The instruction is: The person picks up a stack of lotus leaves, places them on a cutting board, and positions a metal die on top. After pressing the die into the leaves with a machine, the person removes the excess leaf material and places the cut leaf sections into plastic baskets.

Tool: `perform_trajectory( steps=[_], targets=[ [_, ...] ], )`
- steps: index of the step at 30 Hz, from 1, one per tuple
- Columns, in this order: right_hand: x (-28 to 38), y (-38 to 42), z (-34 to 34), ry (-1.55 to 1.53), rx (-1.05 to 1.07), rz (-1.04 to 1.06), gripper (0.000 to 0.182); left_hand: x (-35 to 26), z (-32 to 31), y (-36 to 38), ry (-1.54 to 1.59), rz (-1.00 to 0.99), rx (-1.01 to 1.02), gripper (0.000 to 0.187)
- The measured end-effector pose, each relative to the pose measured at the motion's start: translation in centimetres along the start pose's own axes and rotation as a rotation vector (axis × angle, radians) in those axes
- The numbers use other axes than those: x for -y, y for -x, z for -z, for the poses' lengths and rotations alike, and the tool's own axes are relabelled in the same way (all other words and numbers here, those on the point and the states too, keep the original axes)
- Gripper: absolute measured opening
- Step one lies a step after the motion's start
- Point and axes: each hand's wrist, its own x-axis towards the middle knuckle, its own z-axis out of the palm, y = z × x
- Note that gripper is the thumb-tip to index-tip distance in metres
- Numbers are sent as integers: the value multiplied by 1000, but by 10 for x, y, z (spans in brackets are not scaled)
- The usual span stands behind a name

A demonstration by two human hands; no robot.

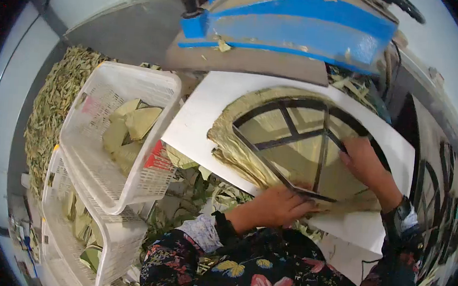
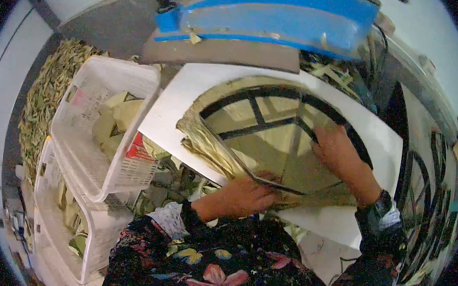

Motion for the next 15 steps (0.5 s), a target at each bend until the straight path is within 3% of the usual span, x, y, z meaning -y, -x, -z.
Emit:
perform_trajectory(
  steps=[5,8,15],
  targets=[
    [1,1,0,-56,-15,-54,28,-18,-2,9,-98,48,45,38],
    [2,-2,1,-60,-21,-37,27,-31,5,11,-396,106,-49,35],
    [4,3,-35,36,-112,-49,29,-24,5,6,-320,54,16,33]
  ],
)
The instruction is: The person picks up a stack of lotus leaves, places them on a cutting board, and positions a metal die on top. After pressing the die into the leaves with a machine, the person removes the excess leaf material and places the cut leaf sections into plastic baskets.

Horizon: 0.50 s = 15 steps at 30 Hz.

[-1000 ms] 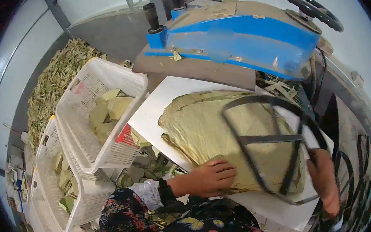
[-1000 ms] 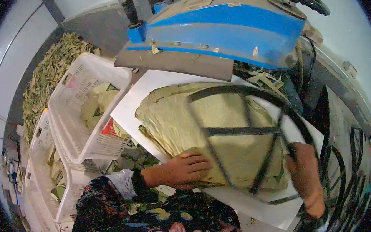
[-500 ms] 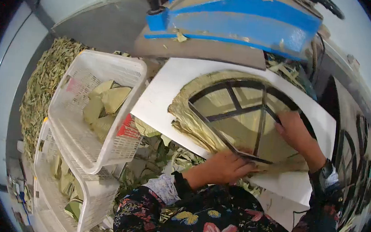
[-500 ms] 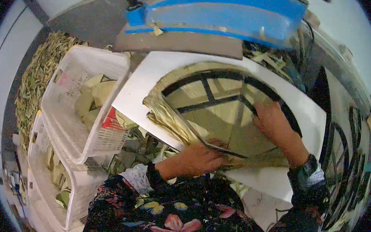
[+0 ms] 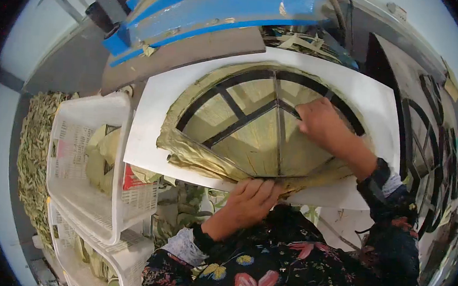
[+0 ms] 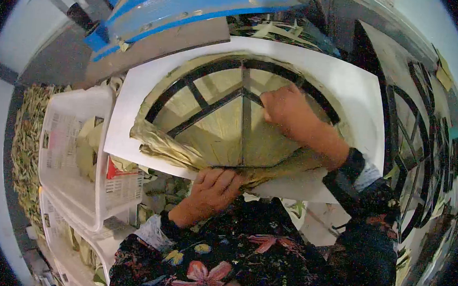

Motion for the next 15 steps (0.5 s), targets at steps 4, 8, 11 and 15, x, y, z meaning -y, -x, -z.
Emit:
perform_trajectory(
  steps=[4,8,11,15],
  targets=[
    [4,8,-5,-4,-154,25,33,9,6,-3,139,-23,57,33],
    [28,19,22,-230,-343,3,52,75,49,1,249,-207,130,25],
    [88,45,47,-347,-280,32,63,150,91,-2,-30,99,-152,31],
    [144,61,27,-192,-162,-62,67,297,116,-37,55,545,-643,60]
  ],
)
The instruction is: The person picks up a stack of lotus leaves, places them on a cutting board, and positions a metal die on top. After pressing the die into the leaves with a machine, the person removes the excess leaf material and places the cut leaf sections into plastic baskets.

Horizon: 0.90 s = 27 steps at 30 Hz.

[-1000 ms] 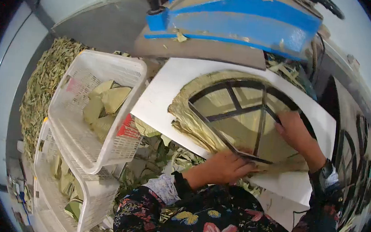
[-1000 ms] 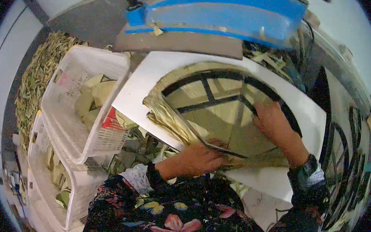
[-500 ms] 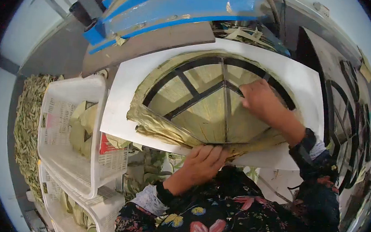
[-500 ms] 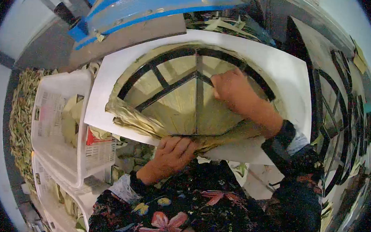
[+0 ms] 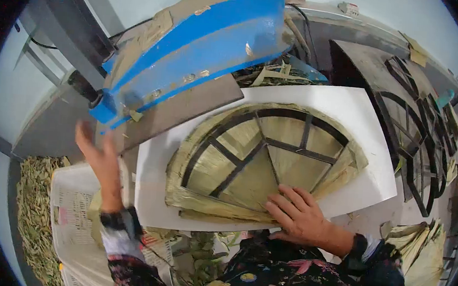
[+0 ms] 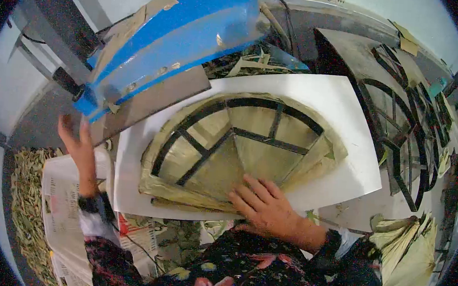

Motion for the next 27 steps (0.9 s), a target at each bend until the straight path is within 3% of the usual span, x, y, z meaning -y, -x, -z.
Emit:
perform_trajectory(
  steps=[2,4,5,7,8,9,11,16,23,26,27],
  targets=[
    [2,6,-21,89,-77,-15,64,36,-11,-51,-25,53,-104,61],
    [2,6,-28,178,-159,-37,62,40,-18,-96,233,214,-126,50],
    [3,6,-27,196,-140,-48,59,48,-19,-110,237,201,-125,50],
    [4,6,-29,218,-125,-78,56,73,-28,-134,582,542,233,33],
    [2,8,-33,227,-146,-58,56,106,-44,-143,632,512,197,24],
    [0,11,-35,238,-165,-39,57,99,-50,-142,647,507,209,24],
    [-1,10,-34,231,-178,-46,57,84,-52,-133,554,506,5,24],
    [-2,10,-35,223,-185,-39,55,88,-43,-126,546,474,65,21],
    [-2,14,-36,149,-173,-19,61,-41,9,-40,564,495,85,24],
    [0,13,-26,-4,-225,-2,64,-79,32,-2,530,507,136,34],
    [2,12,-19,-101,-225,17,66,-78,40,11,684,473,174,41]
  ],
)
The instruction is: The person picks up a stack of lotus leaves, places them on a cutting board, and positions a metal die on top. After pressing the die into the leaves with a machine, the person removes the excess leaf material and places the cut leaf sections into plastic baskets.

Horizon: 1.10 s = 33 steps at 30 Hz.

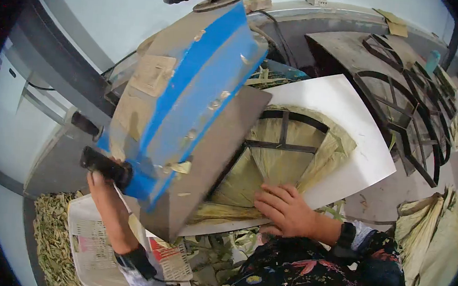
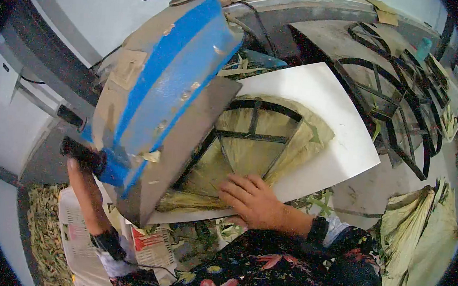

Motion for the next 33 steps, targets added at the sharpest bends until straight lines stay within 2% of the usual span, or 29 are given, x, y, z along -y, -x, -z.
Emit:
perform_trajectory(
  steps=[1,2,4,5,6,8,9,10,11,12,13,14,16,18,19,20,23,24,25,26,28,29,31,32,33],
  targets=[
    [3,-6,6,-1,-2,6,66,1,2,6,137,-25,80,48],
    [10,-17,11,-141,-80,55,67,-1,1,6,135,-27,77,48],
    [27,-43,27,-374,-193,110,70,-10,-3,3,-362,-252,-203,49],
    [36,-60,36,-460,-232,122,71,-14,-10,-7,-300,-149,-339,51],
    [43,-76,45,-563,-275,118,71,-12,-5,-15,-298,-153,-338,51],
    [54,-101,58,-663,-331,114,71,0,11,-43,-27,-98,-122,50],
    [58,-110,62,-762,-396,87,68,0,9,-49,57,-17,-132,48],
    [60,-115,67,-861,-460,59,65,0,8,-50,58,-18,-124,48],
    [60,-118,72,-859,-466,54,65,-7,1,-47,159,103,-139,46],
    [61,-121,76,-1036,-432,-24,56,-14,-4,-42,260,227,-155,45],
    [60,-121,82,-1213,-397,-102,47,-18,-11,-35,259,230,-149,45],
    [54,-119,94,-1211,-402,-106,47,-22,-19,-27,299,195,-154,42],
    [42,-111,117,-1323,-129,-333,33,-29,-27,-16,340,166,-152,40],
    [37,-102,124,-1343,-148,-387,27,-42,-39,-7,328,114,-1,36],
    [33,-99,126,-1387,-155,-365,27,-45,-51,-1,356,91,-77,35],
    [28,-96,130,-1433,-166,-340,28,-45,-50,0,355,93,-71,35],
    [17,-88,133,-1377,-126,-315,29,-45,-51,3,318,116,2,36],
    [15,-83,130,-1382,-129,-318,29,-48,-60,9,286,92,-102,37],
    [13,-76,124,-1274,-243,-203,29,-50,-68,14,255,68,-208,37],
    [10,-69,118,-1160,-351,-89,30,-49,-74,16,252,69,-211,37],
    [-1,-33,113,-692,-377,-130,35,-45,-81,19,-40,-112,-385,39],
    [-13,-13,112,-517,-419,-114,37,-45,-81,20,-46,-109,-389,39],
    [-46,33,102,-209,-494,-94,45,-43,-82,22,-275,-257,-356,35],
    [-62,55,93,-81,-530,-94,49,-43,-83,22,-278,-252,-356,35],
    [-72,73,87,-38,-445,-180,48,-45,-86,21,-270,-245,-393,37]
  ],
)
